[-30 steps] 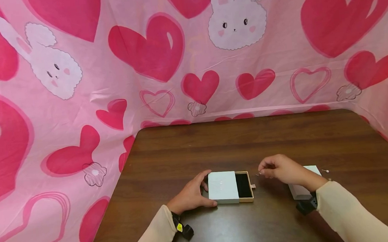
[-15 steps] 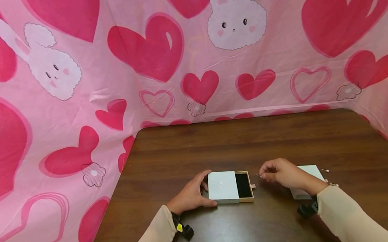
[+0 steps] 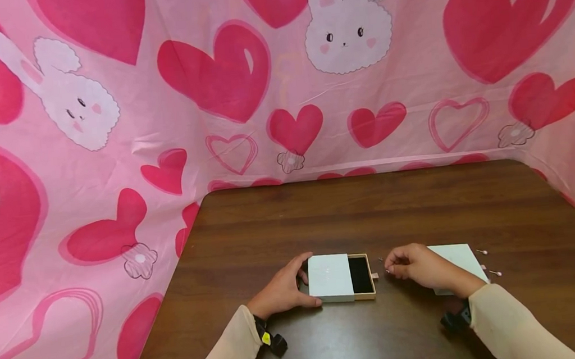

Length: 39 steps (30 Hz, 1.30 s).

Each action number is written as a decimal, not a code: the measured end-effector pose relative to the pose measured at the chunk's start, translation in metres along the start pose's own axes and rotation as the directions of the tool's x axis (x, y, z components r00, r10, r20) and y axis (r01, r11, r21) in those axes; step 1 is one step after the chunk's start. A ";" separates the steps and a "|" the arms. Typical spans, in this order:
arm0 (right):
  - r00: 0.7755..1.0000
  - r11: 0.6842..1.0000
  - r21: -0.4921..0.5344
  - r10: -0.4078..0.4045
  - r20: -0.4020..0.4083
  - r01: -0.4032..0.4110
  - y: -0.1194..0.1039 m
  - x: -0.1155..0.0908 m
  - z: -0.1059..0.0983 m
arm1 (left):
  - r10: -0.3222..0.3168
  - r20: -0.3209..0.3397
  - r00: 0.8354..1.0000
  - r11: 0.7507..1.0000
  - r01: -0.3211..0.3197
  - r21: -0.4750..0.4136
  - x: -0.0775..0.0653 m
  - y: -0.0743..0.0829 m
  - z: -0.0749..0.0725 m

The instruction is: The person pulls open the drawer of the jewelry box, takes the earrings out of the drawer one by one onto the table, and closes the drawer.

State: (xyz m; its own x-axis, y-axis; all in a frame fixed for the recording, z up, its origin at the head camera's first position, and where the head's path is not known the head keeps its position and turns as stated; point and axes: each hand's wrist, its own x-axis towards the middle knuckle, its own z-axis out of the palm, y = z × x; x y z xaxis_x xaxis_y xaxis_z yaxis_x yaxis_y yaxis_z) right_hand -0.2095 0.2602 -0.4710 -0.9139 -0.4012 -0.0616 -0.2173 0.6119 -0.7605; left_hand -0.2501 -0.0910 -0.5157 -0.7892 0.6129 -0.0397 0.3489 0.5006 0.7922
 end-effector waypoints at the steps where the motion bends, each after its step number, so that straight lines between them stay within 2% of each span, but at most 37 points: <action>1: 1.000 1.000 -0.002 0.006 -0.002 -0.006 0.000 -0.001 0.001 | -0.002 0.000 1.000 1.000 0.002 0.000 0.000 0.000 0.000; 6: 1.000 1.000 -0.024 -0.008 -0.007 0.007 0.003 -0.002 0.003 | -0.008 -0.002 1.000 1.000 0.008 0.003 -0.001 0.000 0.000; 13: 1.000 0.996 -0.093 0.014 -0.018 -0.016 0.004 -0.001 0.004 | 0.000 -0.004 1.000 1.000 0.000 -0.001 0.000 -0.001 0.000; 29: 0.998 0.974 -0.221 -0.060 -0.005 0.058 0.003 0.003 0.013 | 0.008 -0.003 1.000 1.000 -0.008 0.003 -0.001 0.000 0.000; 39: 0.999 0.963 -0.267 -0.019 0.026 0.026 0.003 0.005 0.017 | 0.004 0.006 1.000 1.000 -0.004 0.010 0.000 0.000 -0.001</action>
State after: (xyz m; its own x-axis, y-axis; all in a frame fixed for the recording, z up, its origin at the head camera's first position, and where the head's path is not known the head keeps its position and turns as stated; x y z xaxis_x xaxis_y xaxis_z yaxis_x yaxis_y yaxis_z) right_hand -0.2087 0.2485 -0.4851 -0.9004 -0.4305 -0.0637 -0.3241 0.7610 -0.5619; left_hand -0.2500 -0.0916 -0.5151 -0.7849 0.6183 -0.0400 0.3573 0.5044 0.7860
